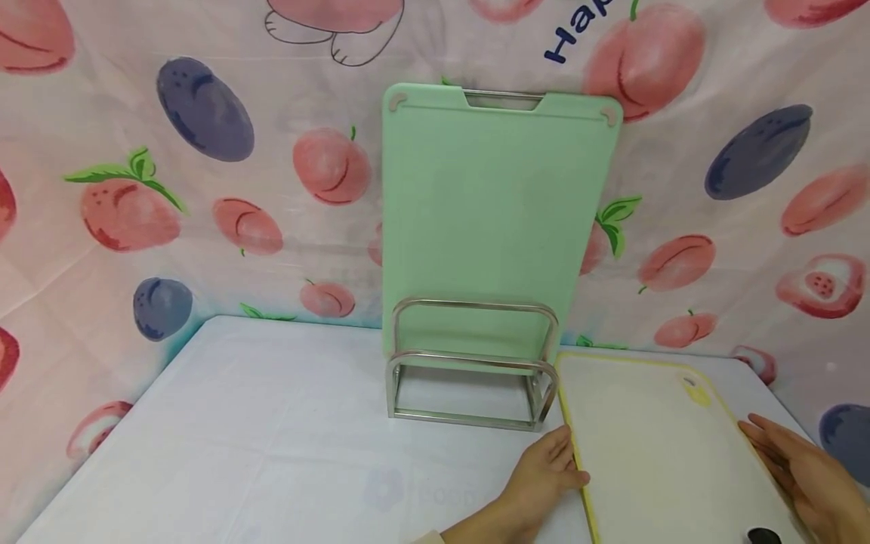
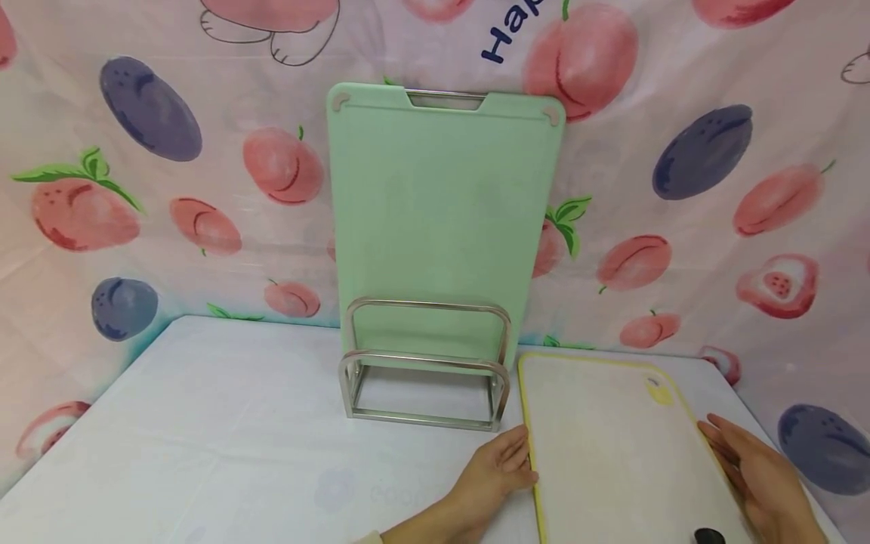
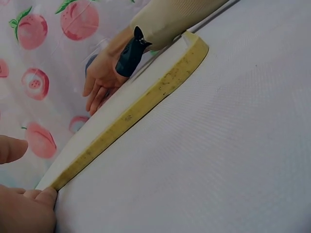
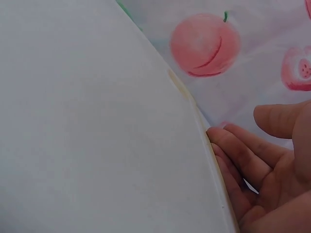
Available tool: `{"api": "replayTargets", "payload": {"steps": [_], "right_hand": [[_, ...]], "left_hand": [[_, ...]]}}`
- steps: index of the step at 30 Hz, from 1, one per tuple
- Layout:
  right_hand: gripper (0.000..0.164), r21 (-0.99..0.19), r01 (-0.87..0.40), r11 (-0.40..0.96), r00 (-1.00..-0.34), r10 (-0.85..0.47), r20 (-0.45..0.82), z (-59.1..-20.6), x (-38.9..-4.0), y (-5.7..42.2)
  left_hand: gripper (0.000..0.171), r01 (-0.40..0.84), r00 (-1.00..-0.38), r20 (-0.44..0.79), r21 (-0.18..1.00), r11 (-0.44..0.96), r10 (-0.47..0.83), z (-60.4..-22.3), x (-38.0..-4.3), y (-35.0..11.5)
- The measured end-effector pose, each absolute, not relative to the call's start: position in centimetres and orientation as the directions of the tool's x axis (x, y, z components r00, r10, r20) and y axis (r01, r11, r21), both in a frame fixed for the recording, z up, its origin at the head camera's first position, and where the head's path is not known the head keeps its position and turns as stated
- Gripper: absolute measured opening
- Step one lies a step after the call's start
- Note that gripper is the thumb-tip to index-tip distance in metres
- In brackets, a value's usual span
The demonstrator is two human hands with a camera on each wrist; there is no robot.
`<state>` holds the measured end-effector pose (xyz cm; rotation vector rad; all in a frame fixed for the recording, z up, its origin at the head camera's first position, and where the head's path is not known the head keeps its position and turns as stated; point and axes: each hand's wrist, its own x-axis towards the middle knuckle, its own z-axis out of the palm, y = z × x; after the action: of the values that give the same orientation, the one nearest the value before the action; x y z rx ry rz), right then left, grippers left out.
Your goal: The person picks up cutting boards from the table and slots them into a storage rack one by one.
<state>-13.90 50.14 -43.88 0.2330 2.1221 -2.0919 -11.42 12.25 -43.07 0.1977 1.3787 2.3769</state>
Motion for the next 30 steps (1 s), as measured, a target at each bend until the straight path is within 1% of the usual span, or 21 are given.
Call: {"api": "replayTargets", "payload": {"steps": [2, 5, 6, 7, 15, 22, 23, 24, 26, 28, 29, 30], "right_hand": [[0.056, -0.98, 0.198, 0.007, -0.98, 0.018, -0.198, -43.9, -14.0, 49.9], [0.03, -0.986, 0.159, -0.045, -0.987, 0.027, -0.16, -43.9, -14.0, 49.8], [0.023, -0.987, 0.149, -0.064, -0.988, 0.029, -0.151, -43.9, -14.0, 49.7], [0.02, -0.987, 0.144, -0.077, -0.989, 0.032, -0.147, -44.0, -14.0, 49.7], [0.017, -0.983, 0.153, -0.097, -0.984, 0.078, -0.16, -44.4, -14.3, 49.8], [0.018, -0.985, 0.137, -0.109, -0.988, 0.061, -0.144, -44.5, -14.3, 49.9], [0.022, -0.984, 0.145, -0.099, -0.987, 0.057, -0.151, -44.5, -14.3, 50.0], [0.028, -0.984, 0.153, -0.086, -0.986, 0.05, -0.158, -44.6, -14.2, 50.1], [0.05, -0.983, 0.182, -0.029, -0.982, 0.05, -0.184, -44.7, -14.1, 50.3], [0.068, -0.974, 0.219, 0.058, -0.975, 0.046, -0.216, -44.8, -14.0, 50.6], [0.073, -0.964, 0.246, 0.103, -0.969, 0.037, -0.243, -44.8, -13.9, 50.7], [0.075, -0.955, 0.265, 0.134, -0.964, 0.027, -0.264, -44.9, -13.8, 50.8]], "left_hand": [[0.064, -0.249, -0.919, -0.061, 0.856, -0.453, 0.391, -43.1, -11.5, 12.3], [0.065, -0.243, -0.921, -0.053, 0.852, -0.463, 0.386, -43.1, -11.6, 12.3], [0.065, -0.242, -0.921, -0.051, 0.851, -0.467, 0.385, -43.1, -11.6, 12.3], [0.065, -0.242, -0.921, -0.05, 0.849, -0.469, 0.385, -43.2, -11.7, 12.3], [0.065, -0.244, -0.92, -0.04, 0.837, -0.489, 0.389, -43.4, -11.8, 12.3], [0.065, -0.238, -0.92, -0.032, 0.838, -0.491, 0.392, -43.4, -11.9, 12.5], [0.065, -0.237, -0.92, -0.031, 0.838, -0.492, 0.391, -43.4, -11.9, 12.6], [0.065, -0.236, -0.92, -0.03, 0.838, -0.491, 0.391, -43.5, -11.9, 12.6], [0.065, -0.237, -0.921, -0.033, 0.838, -0.492, 0.389, -43.6, -11.9, 12.7], [0.064, -0.228, -0.927, -0.031, 0.84, -0.493, 0.375, -43.8, -11.9, 12.9], [0.062, -0.224, -0.932, -0.036, 0.839, -0.496, 0.361, -43.9, -11.9, 12.9], [0.06, -0.219, -0.937, -0.04, 0.841, -0.494, 0.347, -44.0, -11.9, 13.0]]}}
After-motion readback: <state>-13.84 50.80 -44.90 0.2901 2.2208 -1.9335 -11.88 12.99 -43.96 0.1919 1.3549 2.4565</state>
